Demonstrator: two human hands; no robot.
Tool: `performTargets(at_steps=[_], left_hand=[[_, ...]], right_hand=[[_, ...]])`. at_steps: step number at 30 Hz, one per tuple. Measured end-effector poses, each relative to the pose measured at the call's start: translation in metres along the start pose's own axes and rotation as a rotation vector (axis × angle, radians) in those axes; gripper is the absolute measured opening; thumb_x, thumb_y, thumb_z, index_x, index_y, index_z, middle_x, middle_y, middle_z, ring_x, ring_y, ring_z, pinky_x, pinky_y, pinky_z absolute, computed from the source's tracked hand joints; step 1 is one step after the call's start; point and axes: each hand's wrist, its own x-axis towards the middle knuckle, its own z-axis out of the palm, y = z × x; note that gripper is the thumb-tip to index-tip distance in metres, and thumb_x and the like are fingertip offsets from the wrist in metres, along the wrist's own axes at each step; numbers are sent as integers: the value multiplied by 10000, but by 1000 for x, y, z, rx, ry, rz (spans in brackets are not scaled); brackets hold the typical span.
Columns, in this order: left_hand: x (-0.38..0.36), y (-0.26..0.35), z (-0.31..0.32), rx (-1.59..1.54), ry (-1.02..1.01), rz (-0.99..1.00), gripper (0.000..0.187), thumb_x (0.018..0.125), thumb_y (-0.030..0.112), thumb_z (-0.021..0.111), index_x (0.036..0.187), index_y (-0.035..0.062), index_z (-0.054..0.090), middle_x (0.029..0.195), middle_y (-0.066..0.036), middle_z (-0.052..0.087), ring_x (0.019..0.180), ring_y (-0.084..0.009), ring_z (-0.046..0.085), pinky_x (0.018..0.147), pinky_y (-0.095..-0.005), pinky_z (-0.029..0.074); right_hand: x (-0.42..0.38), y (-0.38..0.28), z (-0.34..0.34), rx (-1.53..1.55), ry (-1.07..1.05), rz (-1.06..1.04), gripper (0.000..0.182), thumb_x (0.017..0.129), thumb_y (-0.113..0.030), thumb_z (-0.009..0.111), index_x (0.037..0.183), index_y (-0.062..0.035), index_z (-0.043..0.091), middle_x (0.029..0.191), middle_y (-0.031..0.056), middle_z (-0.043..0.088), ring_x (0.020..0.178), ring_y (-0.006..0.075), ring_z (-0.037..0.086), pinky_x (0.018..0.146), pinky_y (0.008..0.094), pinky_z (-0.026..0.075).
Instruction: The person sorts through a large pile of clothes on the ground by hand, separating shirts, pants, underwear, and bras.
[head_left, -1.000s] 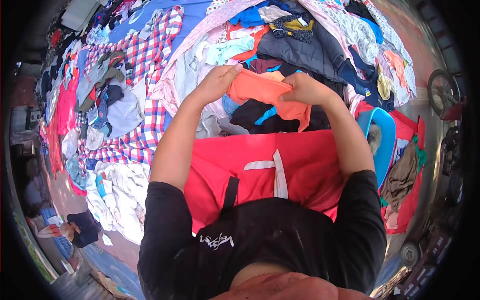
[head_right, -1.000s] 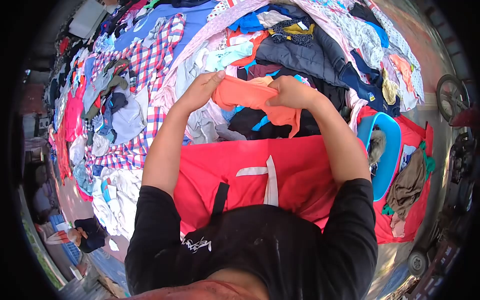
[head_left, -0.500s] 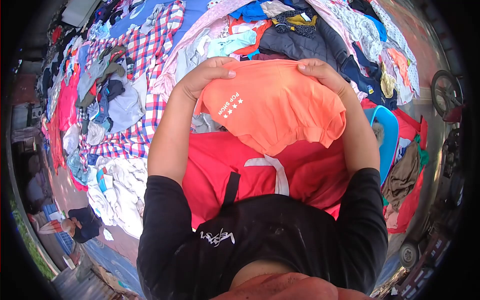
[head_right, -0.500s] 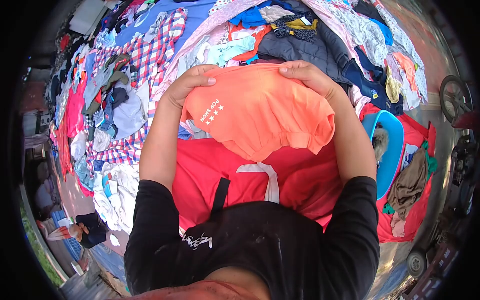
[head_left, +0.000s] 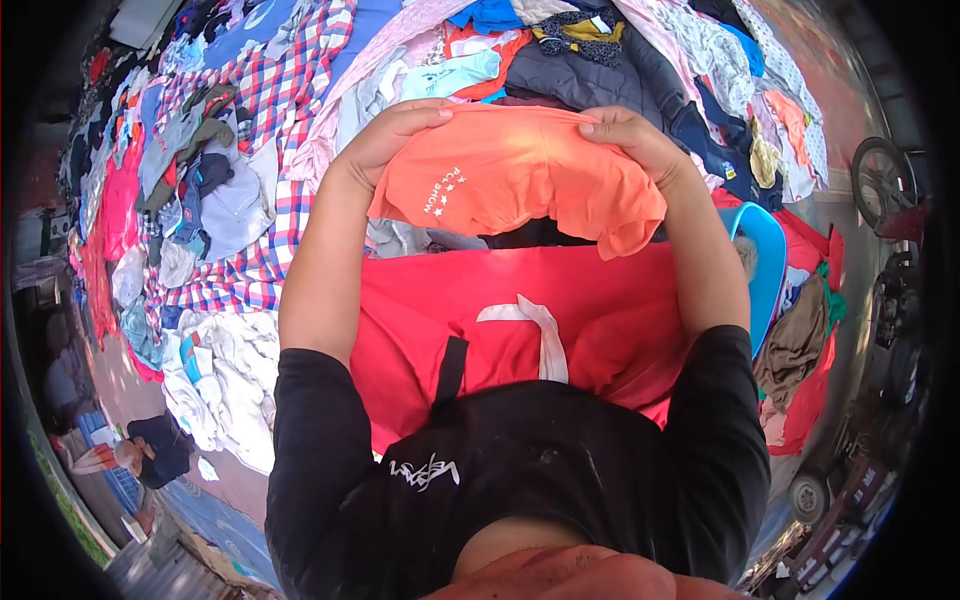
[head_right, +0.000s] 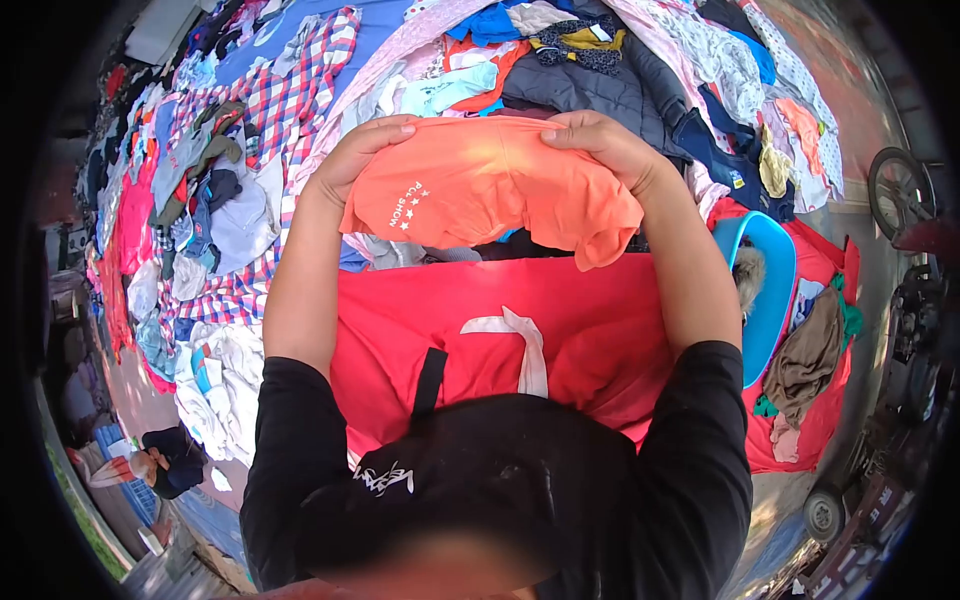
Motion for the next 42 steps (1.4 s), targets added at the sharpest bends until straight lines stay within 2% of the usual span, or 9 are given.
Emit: performTargets(at_steps=[6, 9, 13, 20, 23, 29, 33, 39, 42], left_hand=[[6, -5, -13, -26, -9, 16, 312, 984, 137, 583, 1214, -69, 623, 1144, -159, 693, 984, -210, 713, 849, -330, 591], [14, -10, -27, 164, 113, 34, 228, 940, 120, 614, 1111, -24, 660, 1027, -133, 716, 928, -196, 710, 796, -334, 579], [32, -33, -43, 1473, 433, 273, 212, 793, 157, 659, 962, 31, 667, 868, -180, 707, 851, -331, 701, 758, -441, 535], [44, -63, -37, 1791, 860, 338, 138, 806, 122, 632, 909, 35, 661, 901, -173, 686, 830, -360, 699, 718, -483, 553], [55, -130, -29, 1821, 615, 353, 150, 799, 114, 638, 905, 11, 665, 884, -209, 665, 797, -386, 698, 701, -493, 569], [44, -237, -4, 1780, -117, -222, 297, 780, 75, 668, 1065, -6, 674, 1033, -217, 726, 958, -352, 725, 786, -474, 581], [46, -272, -20, 1778, -328, -268, 344, 786, 85, 649, 1112, -22, 639, 1032, -244, 715, 959, -387, 712, 773, -493, 572], [51, -271, -24, 1797, -342, -300, 359, 805, 111, 645, 1137, -24, 630, 1041, -226, 721, 960, -374, 715, 777, -485, 573], [53, -263, -20, 1826, -323, -305, 335, 807, 108, 638, 1119, -12, 641, 1032, -222, 722, 955, -372, 715, 771, -482, 572]], right_hand=[[4, -3, -18, -391, 18, -45, 279, 773, -89, 710, 1025, 32, 708, 921, 136, 741, 786, 201, 719, 737, 310, 568], [7, -6, -30, -1578, 415, -146, 210, 729, -112, 662, 912, -21, 713, 875, 191, 726, 798, 319, 715, 753, 401, 567], [16, 13, -59, -1847, 791, -227, 177, 769, -134, 557, 842, -50, 696, 857, 203, 708, 867, 396, 694, 778, 500, 552], [18, 19, -103, -1809, 1157, -293, 191, 802, -152, 583, 891, -31, 701, 1018, 203, 684, 903, 385, 699, 759, 489, 564], [23, 69, -132, -1849, 1004, 23, 201, 844, -170, 600, 940, -40, 719, 1048, 199, 686, 951, 369, 707, 793, 451, 577], [25, 177, -163, -1711, 305, 572, 451, 675, -306, 832, 991, -17, 691, 1051, 202, 706, 987, 380, 687, 835, 457, 555], [15, 192, -158, -1728, 180, 521, 617, 561, -327, 897, 1049, -14, 687, 1047, 208, 704, 1017, 379, 679, 861, 444, 543], [19, 165, -140, -1767, 58, 763, 569, 605, -219, 874, 1110, -41, 680, 1024, 192, 726, 996, 360, 706, 814, 464, 573], [13, 163, -110, -1764, 233, 407, 559, 679, -126, 802, 1199, -39, 618, 1007, 188, 731, 991, 360, 708, 798, 472, 574]])
